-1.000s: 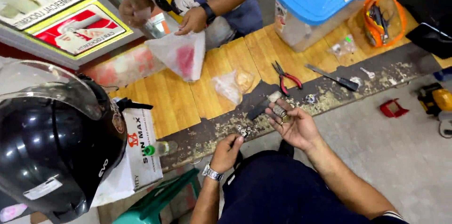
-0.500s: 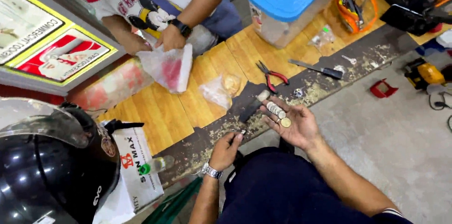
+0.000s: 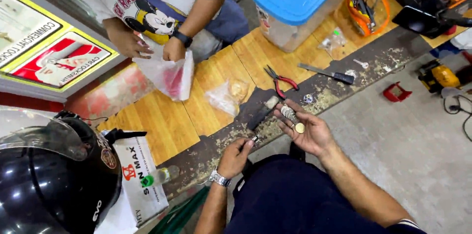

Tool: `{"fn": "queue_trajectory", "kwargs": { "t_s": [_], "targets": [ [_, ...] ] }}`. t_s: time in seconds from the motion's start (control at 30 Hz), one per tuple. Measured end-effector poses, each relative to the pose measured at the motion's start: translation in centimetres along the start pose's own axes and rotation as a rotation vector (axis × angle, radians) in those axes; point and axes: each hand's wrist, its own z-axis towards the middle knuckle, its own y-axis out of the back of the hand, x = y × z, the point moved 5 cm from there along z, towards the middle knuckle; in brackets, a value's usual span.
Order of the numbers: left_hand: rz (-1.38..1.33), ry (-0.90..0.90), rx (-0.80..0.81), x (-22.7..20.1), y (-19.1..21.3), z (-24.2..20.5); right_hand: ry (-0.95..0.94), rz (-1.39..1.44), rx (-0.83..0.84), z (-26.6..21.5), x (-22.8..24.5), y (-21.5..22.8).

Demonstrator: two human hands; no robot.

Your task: A person is servicing a lock cylinder at a workbench, using pliers to manipulate internal parts and a file to adjust the metal components.

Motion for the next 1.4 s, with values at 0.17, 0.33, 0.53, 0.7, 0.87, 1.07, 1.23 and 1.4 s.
{"fn": "queue_trajectory", "kwargs": {
  "t_s": [0.17,0.33,0.53,0.7,0.87,1.07,1.23,1.4],
  "targets": [
    [-0.007,0.000,-0.009,0.4,-0.1,-0.2,-0.022,0.013,0.002,0.1,0.1,0.2],
    [-0.020,-0.027,-0.021,0.1,-0.1,-0.3,-0.028,0.014,0.008,0.1,0.0,0.8],
    [-0.020,-0.034,-0.030,-0.1,-0.3,-0.6,-0.032,0.024,-0.019,-0.1,-0.1,0.7],
    [-0.026,-0.029,-0.025,0.0,-0.2,-0.7,-0.013,0.020,-0.057,0.5,-0.3,2.3],
    [-0.037,-0.020,-0.026,0.3,0.0,-0.7,-0.001,0.000,-0.079,0.9,-0.4,2.9],
    [-0.034,-0.011,-0.028,0.3,0.0,-0.6,0.004,-0.031,-0.119,0.6,-0.5,1.7],
    [-0.027,0.004,-0.014,0.2,0.1,-0.6,0.013,-0.052,-0.133,0.2,-0.4,0.8],
    [0.042,-0.008,-0.021,1.4,-0.5,-1.1,-0.024,-0.036,-0.227,-0.2,-0.7,1.2]
  ]
}}
